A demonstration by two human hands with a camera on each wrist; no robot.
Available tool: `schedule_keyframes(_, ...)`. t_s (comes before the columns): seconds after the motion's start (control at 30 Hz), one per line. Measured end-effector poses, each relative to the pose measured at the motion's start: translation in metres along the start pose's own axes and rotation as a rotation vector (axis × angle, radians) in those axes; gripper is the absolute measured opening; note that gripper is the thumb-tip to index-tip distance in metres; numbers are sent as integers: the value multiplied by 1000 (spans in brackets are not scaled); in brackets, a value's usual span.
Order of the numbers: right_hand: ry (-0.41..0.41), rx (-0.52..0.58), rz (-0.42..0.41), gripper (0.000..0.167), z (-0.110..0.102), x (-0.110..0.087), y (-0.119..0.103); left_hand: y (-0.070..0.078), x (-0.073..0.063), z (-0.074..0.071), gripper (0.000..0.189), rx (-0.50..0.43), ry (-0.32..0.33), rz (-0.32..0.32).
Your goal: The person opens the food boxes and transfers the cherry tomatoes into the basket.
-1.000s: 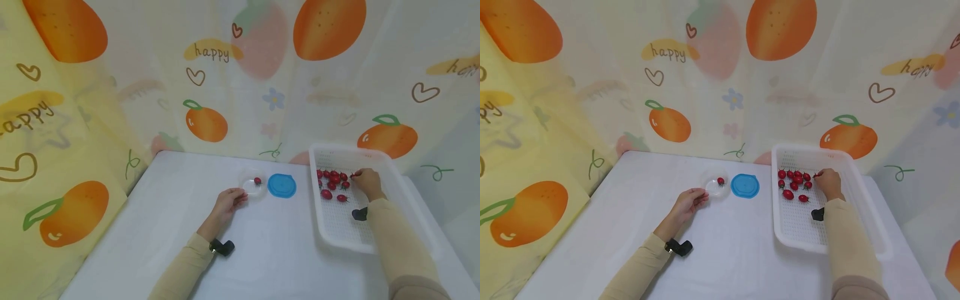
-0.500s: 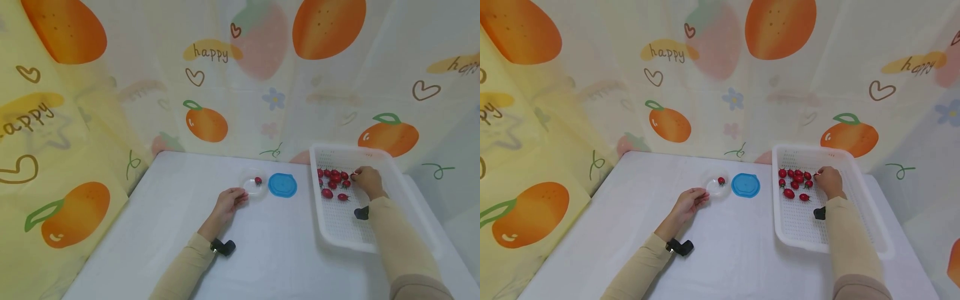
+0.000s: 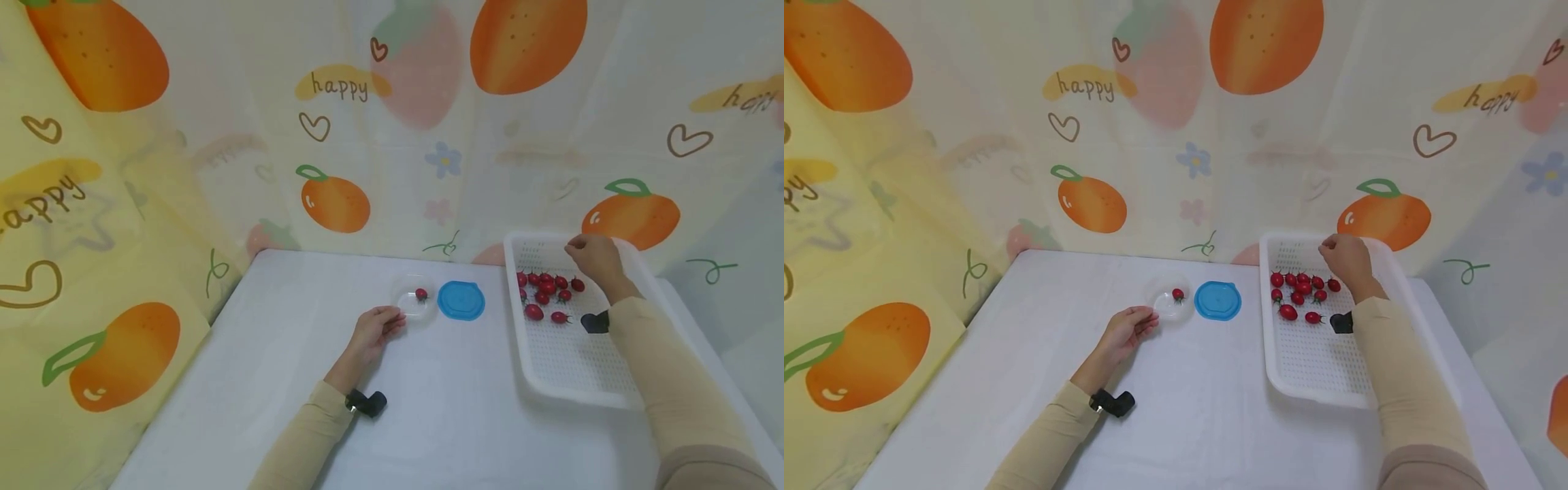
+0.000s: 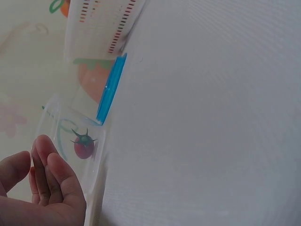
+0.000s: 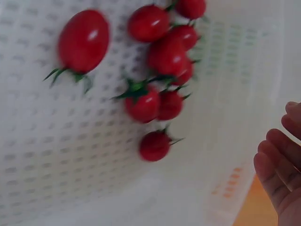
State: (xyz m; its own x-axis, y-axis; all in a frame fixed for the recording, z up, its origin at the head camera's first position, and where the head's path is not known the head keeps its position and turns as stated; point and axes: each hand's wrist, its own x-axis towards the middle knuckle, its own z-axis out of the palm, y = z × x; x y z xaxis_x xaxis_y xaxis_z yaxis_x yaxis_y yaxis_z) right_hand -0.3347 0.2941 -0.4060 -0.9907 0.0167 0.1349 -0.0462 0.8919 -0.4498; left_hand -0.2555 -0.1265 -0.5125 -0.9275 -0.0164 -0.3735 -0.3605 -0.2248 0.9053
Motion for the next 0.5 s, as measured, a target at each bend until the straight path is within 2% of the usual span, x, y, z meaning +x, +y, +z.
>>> schedule_keyframes(0.3,-22,56,-109,32,0,13,-52,2,-1,3,28,-20,9,-1)
schedule_keyframes(0.5,-61,46,-202,31,2,15,-91,2,-2,4,27,-36,2,-9)
